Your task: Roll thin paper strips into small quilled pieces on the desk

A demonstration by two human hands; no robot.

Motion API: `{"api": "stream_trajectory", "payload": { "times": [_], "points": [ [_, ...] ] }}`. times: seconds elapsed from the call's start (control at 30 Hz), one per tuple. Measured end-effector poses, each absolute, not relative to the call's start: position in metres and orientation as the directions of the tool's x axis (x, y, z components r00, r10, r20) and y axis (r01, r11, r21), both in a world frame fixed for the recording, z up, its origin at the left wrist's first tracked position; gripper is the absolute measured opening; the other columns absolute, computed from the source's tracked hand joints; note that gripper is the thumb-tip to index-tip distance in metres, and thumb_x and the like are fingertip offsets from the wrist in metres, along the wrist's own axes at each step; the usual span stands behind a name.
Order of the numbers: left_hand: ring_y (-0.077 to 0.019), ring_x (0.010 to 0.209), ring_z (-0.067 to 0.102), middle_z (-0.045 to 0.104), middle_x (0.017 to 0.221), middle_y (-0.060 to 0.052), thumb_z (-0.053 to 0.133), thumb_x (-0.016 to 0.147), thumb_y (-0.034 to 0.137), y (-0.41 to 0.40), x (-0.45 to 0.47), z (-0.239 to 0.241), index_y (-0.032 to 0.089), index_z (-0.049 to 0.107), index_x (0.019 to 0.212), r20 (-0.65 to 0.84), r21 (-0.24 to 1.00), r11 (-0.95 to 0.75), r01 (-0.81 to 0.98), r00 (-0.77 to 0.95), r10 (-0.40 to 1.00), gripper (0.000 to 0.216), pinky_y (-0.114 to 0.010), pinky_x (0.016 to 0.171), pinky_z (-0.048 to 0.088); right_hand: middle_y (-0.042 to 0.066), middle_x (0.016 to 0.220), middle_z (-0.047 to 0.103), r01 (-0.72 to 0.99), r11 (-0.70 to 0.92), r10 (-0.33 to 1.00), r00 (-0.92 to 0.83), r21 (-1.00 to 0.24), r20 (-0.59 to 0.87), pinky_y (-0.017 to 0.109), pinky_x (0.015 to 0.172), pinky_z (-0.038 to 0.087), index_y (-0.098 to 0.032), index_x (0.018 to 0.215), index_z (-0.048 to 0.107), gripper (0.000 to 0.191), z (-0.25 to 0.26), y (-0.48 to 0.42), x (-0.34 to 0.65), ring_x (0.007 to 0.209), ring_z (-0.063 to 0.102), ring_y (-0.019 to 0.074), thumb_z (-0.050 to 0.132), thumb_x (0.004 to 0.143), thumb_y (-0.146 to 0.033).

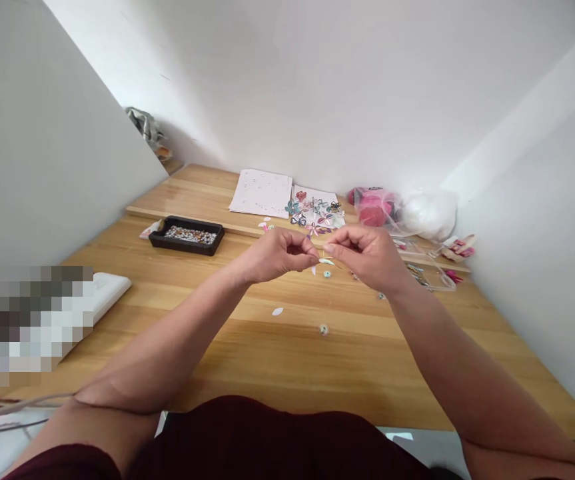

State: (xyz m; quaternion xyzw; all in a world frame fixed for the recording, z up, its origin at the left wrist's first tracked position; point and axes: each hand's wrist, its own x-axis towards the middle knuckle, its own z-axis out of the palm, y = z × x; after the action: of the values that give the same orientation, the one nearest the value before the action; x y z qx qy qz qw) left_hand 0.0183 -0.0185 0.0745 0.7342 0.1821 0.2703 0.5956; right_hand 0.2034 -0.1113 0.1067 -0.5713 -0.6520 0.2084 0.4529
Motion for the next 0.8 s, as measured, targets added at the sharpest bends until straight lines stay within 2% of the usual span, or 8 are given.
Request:
{"api": "stream_trajectory", "payload": {
  "times": [0.13,0.2,0.27,0.37,0.43,0.6,0.7,0.8],
  "points": [
    [-0.0065,0.055,0.045,0.061,0.063,0.001,0.075,0.077,0.031,-0.01,0.023,0.079,0.015,0.07,0.077,0.172,0.985,-0.136,-0.111,0.769,0.616,0.016,-0.02,0.053,0.034,-0.006,0.053,0.048,0.207,0.102,0.981,0.144,-0.973,0.133,0.022,0.044,0.022,-0.018,0.074,0.07,0.026,0.091,-0.095,0.214,0.045,0.031,0.0053,0.082,0.071,-0.041],
    [-0.006,0.052,0.042,0.06,0.061,0.002,0.075,0.076,0.031,-0.006,0.027,0.079,0.016,0.069,0.077,0.157,0.988,-0.1,-0.121,0.735,0.659,0.017,-0.02,0.051,0.032,-0.007,0.054,0.047,0.056,0.017,0.988,0.153,-0.998,0.025,0.021,0.043,0.022,-0.019,0.074,0.068,0.029,0.078,-0.092,0.212,0.043,0.031,0.0043,0.085,0.067,-0.041],
    [-0.0061,0.051,0.042,0.059,0.059,0.002,0.075,0.076,0.032,-0.002,0.03,0.075,0.016,0.068,0.077,0.153,0.987,-0.084,-0.133,0.687,0.71,0.018,-0.02,0.051,0.031,-0.007,0.055,0.048,-0.007,-0.009,0.986,0.168,-1.0,-0.01,0.021,0.043,0.022,-0.018,0.072,0.066,0.03,0.067,-0.091,0.208,0.043,0.032,0.004,0.085,0.067,-0.04],
    [-0.0063,0.052,0.043,0.059,0.06,0.002,0.075,0.076,0.031,0.005,0.034,0.066,0.016,0.067,0.076,0.158,0.986,-0.093,-0.139,0.588,0.793,0.018,-0.021,0.052,0.032,-0.006,0.054,0.047,0.046,0.043,0.977,0.208,-0.998,0.051,0.022,0.044,0.025,-0.018,0.07,0.063,0.028,0.057,-0.089,0.199,0.044,0.034,0.0051,0.081,0.071,-0.04],
    [-0.0065,0.054,0.046,0.059,0.062,0.002,0.074,0.076,0.029,0.011,0.033,0.059,0.015,0.066,0.075,0.184,0.982,-0.133,-0.134,0.527,0.83,0.016,-0.021,0.054,0.034,-0.006,0.054,0.047,0.185,0.106,0.962,0.231,-0.977,0.148,0.023,0.045,0.026,-0.018,0.07,0.063,0.026,0.055,-0.087,0.193,0.045,0.035,0.0063,0.077,0.076,-0.039],
    [-0.0065,0.057,0.046,0.06,0.064,0.001,0.072,0.077,0.026,0.023,0.025,0.051,0.013,0.067,0.075,0.191,0.971,-0.238,0.009,0.572,0.798,0.014,-0.02,0.053,0.031,-0.001,0.061,0.056,0.569,0.263,0.899,0.15,-0.78,0.412,0.025,0.051,0.031,-0.018,0.076,0.068,0.017,0.064,-0.083,0.189,0.054,0.041,0.0092,0.068,0.085,-0.031],
    [-0.0064,0.057,0.046,0.061,0.066,0.0,0.072,0.078,0.025,0.023,0.02,0.054,0.013,0.069,0.075,0.14,0.969,-0.24,0.056,0.677,0.722,0.013,-0.02,0.052,0.032,0.0,0.065,0.06,0.602,0.302,0.895,0.087,-0.739,0.437,0.026,0.053,0.033,-0.017,0.076,0.07,0.017,0.077,-0.071,0.2,0.057,0.044,0.0102,0.069,0.084,-0.032],
    [-0.0061,0.057,0.046,0.062,0.066,0.001,0.073,0.077,0.026,0.019,0.018,0.061,0.013,0.07,0.076,0.124,0.979,-0.204,0.016,0.745,0.655,0.014,-0.019,0.053,0.034,0.001,0.066,0.06,0.469,0.271,0.939,0.065,-0.841,0.338,0.026,0.053,0.032,-0.017,0.075,0.071,0.02,0.079,-0.054,0.212,0.057,0.043,0.0095,0.076,0.078,-0.036]
  ]
}}
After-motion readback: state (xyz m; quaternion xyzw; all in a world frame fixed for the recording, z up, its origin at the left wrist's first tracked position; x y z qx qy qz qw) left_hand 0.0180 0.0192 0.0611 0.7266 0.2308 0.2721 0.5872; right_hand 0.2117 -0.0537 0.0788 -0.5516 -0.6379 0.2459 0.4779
